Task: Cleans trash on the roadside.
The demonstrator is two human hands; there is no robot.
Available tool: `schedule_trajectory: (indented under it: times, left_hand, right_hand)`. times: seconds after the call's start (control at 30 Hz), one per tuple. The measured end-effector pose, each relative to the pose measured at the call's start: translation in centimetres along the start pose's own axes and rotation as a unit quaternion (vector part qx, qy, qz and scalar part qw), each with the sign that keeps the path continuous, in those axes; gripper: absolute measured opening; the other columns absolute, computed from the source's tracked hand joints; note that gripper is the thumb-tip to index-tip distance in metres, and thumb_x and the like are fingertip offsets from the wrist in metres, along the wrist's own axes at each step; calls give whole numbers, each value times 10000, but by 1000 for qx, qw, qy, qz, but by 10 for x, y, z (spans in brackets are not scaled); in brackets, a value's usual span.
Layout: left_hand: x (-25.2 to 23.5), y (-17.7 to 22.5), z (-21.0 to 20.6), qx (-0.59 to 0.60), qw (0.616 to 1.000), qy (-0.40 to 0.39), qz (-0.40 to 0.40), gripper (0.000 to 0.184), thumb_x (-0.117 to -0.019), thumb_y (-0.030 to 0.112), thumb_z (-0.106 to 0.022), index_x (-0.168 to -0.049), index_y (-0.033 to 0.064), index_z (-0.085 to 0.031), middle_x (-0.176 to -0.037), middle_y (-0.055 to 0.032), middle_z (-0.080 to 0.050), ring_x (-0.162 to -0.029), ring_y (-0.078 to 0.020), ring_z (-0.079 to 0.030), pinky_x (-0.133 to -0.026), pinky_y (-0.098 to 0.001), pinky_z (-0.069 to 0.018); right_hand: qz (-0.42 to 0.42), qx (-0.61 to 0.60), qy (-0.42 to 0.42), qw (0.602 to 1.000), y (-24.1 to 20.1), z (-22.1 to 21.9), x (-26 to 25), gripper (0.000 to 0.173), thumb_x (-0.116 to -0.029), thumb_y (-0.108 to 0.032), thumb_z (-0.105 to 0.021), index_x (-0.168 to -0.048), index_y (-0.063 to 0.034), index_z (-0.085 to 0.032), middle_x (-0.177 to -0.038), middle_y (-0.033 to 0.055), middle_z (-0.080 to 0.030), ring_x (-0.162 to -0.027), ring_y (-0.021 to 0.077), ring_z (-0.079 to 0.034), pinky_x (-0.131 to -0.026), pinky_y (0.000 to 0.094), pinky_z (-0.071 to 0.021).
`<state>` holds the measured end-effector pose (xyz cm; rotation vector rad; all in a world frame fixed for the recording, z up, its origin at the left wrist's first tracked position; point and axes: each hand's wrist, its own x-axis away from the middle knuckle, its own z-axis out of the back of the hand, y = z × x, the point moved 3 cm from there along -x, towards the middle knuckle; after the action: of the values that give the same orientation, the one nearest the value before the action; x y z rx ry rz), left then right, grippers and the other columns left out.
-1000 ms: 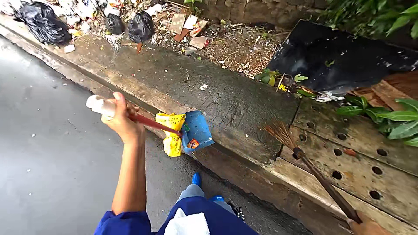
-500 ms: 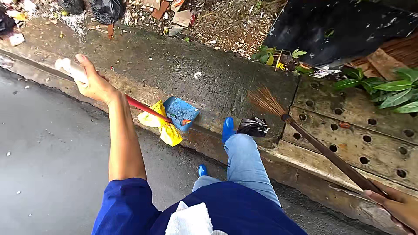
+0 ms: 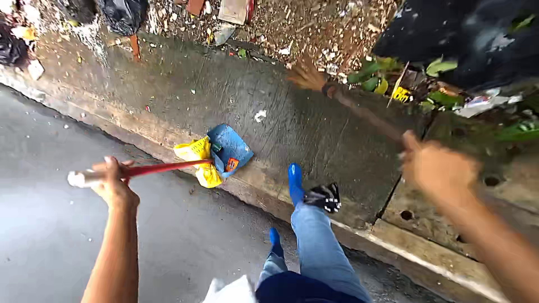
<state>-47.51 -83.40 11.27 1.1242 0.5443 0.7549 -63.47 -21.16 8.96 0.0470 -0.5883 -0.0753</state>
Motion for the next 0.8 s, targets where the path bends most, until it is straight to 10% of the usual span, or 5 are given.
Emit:
schedule_trajectory:
  times: [0.2,0.4,0.63,0.8]
  left_hand:
    - [-14,12,-35,-68,990,10,124,206,-1001,361,-553,-1064,167,-528,-1003,89,-685,-919,-26,-657,-761,-277,-561]
    - [-18,11,-23,-30,976,79,201,251,-1017,238,-580,-1142,25,-536,-1061,-47,-684,-916,-78,-653,-774,-300,-556]
    - [-43,12,-39,34,969,154,192,230,-969,158,-657,-1083,-33,-601,-937,-52,-654,-803,-79,-608,-740,-296,-538]
    - [-76,11,19,77,928,258,256,294,-994,204,-678,-1160,-31,-614,-987,-122,-649,-812,-160,-604,-755,-369,-537]
  right_hand:
    - [112,4,-304,946,-65,-15,6,535,-1092,-286,-502,-1614,-238,-394,-1410,248,-615,-1256,494,-601,-1030,694,-439]
    - [122,6,-200,972,-36,116,1,518,-1057,-236,-597,-1563,-259,-490,-1283,296,-673,-1137,573,-632,-932,779,-440]
    - [98,109,-259,955,-133,64,-45,537,-1061,-224,-547,-1581,-148,-437,-1334,301,-640,-1220,515,-619,-1002,699,-465]
    - [136,18,-239,961,-154,162,-48,511,-1058,-240,-579,-1551,-133,-494,-1341,317,-628,-1182,530,-621,-990,721,-453]
